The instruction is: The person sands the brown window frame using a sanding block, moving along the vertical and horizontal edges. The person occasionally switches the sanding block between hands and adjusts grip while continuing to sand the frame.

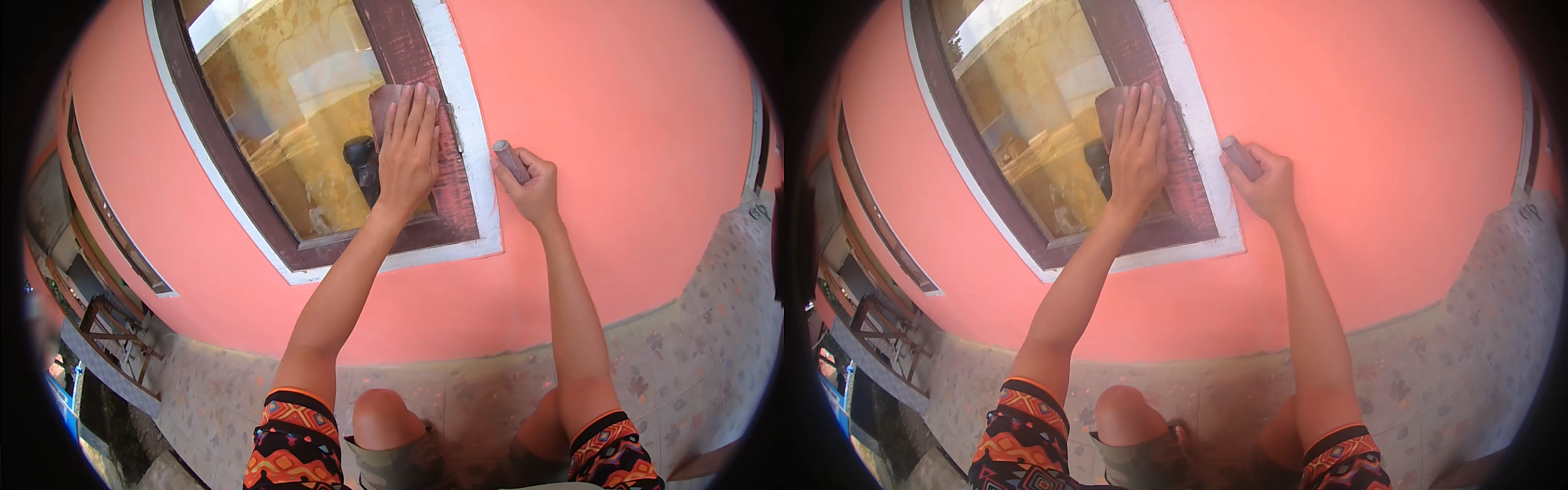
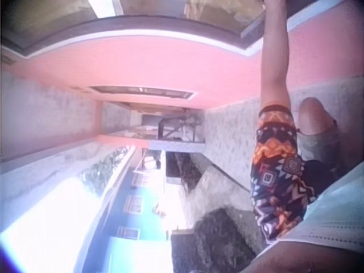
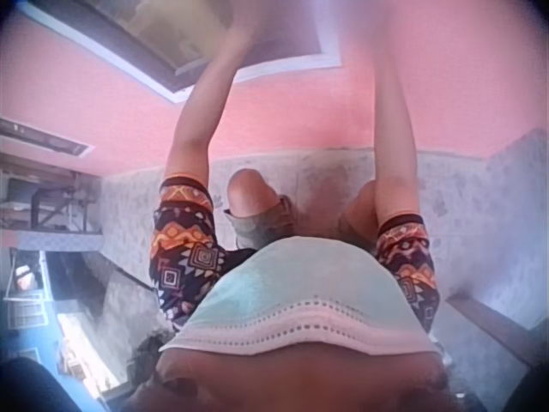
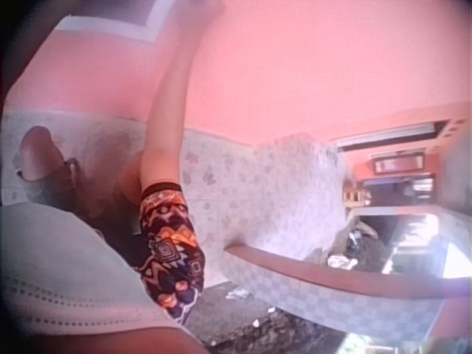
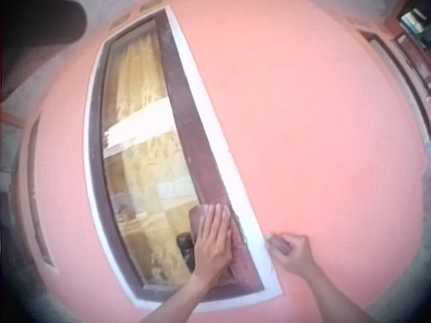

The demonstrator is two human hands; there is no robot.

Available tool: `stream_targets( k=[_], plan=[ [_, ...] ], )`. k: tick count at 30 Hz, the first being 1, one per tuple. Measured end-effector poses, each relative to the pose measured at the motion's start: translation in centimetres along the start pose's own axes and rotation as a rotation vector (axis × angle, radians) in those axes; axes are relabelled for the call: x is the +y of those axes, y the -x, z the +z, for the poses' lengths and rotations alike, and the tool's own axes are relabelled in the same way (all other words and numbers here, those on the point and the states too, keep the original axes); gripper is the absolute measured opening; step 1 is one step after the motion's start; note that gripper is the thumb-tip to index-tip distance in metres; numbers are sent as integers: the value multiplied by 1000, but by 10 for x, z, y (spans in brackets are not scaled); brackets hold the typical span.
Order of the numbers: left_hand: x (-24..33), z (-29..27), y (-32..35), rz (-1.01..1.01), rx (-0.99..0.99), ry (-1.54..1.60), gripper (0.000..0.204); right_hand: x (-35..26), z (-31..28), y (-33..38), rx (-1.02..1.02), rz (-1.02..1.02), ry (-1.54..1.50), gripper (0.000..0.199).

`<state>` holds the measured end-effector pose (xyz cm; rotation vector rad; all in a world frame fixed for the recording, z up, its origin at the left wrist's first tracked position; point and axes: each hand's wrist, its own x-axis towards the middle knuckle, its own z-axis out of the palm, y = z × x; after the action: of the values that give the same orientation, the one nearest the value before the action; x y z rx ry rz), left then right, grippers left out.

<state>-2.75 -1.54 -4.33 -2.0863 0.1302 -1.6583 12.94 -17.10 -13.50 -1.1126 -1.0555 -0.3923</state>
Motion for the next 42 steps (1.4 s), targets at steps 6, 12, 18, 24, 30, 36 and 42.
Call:
stream_targets(
  k=[6, 12, 18, 24, 30, 36, 42],
  plan=[
    [-49, 7, -101, 99, 147, -131, 45, -2, -1, -1, 5, -55, 49, 23],
    [-36, 12, -80, -8, 130, -90, 47, -3, 0, -1, 11, -48, 40, 23],
    [11, 6, 30, -31, -47, -2, 48, -3, -2, 1, -12, -14, 9, 20],
    [-25, 9, -41, 31, 82, -63, 47, -2, -1, 1, 14, -36, 42, 21],
    [-62, 9, -92, 72, 171, -104, 46, 1, -2, -2, -16, -56, 108, 19],
    [-8, -6, 12, -4, -29, 25, 46, -3, 1, 0, 15, -24, -23, 20],
    [-7, -7, -13, -24, 32, -46, 45, -8, -3, 0, -8, -26, 80, 19]
  ],
)
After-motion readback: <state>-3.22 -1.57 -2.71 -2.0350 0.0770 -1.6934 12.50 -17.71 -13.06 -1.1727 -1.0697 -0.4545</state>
